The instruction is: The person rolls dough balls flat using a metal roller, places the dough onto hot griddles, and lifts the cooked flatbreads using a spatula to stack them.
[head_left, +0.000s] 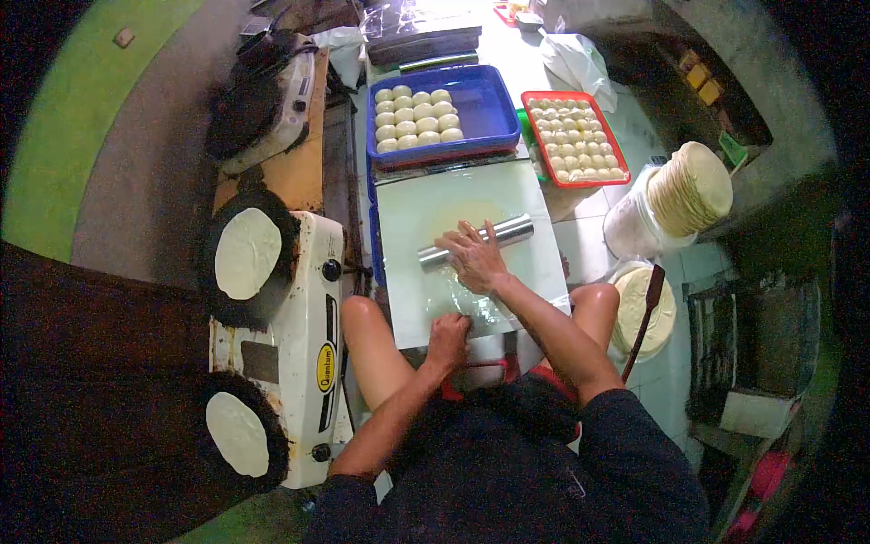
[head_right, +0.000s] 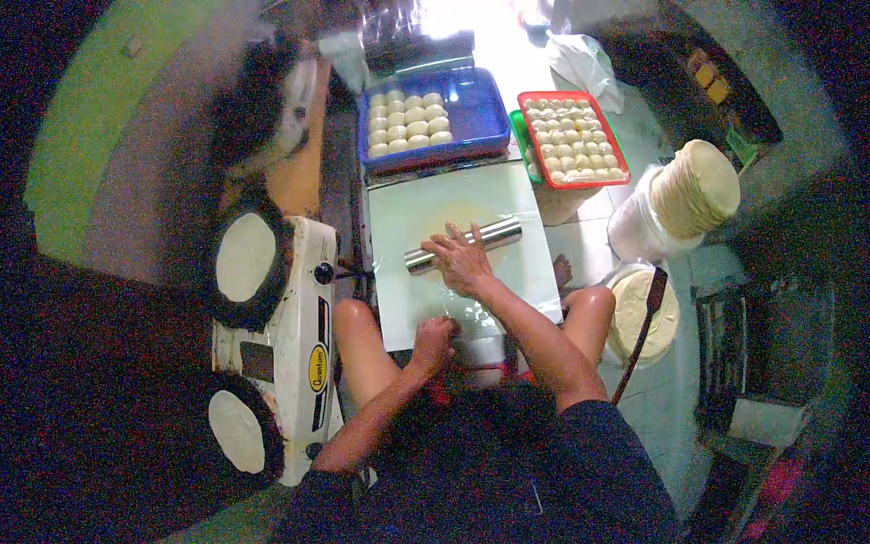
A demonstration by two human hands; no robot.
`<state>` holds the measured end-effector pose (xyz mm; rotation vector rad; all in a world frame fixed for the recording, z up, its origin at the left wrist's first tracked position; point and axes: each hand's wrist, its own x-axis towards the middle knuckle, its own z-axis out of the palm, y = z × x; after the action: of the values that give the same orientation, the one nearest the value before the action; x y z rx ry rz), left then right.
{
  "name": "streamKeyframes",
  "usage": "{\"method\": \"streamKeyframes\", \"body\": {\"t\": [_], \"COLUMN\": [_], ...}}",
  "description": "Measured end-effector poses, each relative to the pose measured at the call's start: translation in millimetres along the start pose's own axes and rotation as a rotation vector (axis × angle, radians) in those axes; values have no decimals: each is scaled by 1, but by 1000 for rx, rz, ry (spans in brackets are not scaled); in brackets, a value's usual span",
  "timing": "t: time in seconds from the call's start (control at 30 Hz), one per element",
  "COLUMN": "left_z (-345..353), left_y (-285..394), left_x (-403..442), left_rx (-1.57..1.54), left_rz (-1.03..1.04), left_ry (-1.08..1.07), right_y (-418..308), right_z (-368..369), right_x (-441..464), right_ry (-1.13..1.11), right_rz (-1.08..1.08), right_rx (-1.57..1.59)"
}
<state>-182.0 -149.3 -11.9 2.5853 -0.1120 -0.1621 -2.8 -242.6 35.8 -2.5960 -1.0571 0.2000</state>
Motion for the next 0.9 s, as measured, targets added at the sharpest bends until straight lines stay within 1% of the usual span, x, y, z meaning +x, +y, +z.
{"method": "streamKeyframes", "body": {"t": [0.1,0.2,0.23,0.33,0.37,0.47,0.5,0.57,0.6,0.63,0.67,0.73,0.8,0.87,0.9], "left_z": [-7,-8,-6,-5,-6,-8,-7,-5,-9,-13,-17,-22,-29,-36,-37], "left_y": [2,5,2,2,3,3,1,-5,-3,-1,0,2,1,-4,-5], "left_x": [0,2,3,6,6,9,9,9,11,13,15,13,20,46,59], "left_rx": [7,-21,-30,-1,18,32,7,-41,-32,-22,-12,-107,-157,-38,16], "left_rz": [30,44,50,42,37,-5,-4,-4,-9,-14,-24,21,106,195,238], "left_ry": [21,34,40,35,28,-66,-69,-78,-123,-166,-205,-105,37,180,245], "right_y": [8,11,20,28,34,34,32,29,30,34,37,45,54,60,60], "right_z": [4,-13,-7,5,19,20,17,11,14,17,19,26,28,26,21], "right_x": [-10,-21,-21,-16,-11,-1,-1,3,7,10,17,29,50,75,83], "right_ry": [65,9,1,160,304,232,233,225,220,335,389,490,480,461,504], "right_rz": [-27,97,103,171,103,160,189,163,147,70,44,-16,-29,-46,-25], "right_rx": [-12,8,28,206,157,182,99,-11,-65,-147,-128,-91,-99,-77,-80]}}
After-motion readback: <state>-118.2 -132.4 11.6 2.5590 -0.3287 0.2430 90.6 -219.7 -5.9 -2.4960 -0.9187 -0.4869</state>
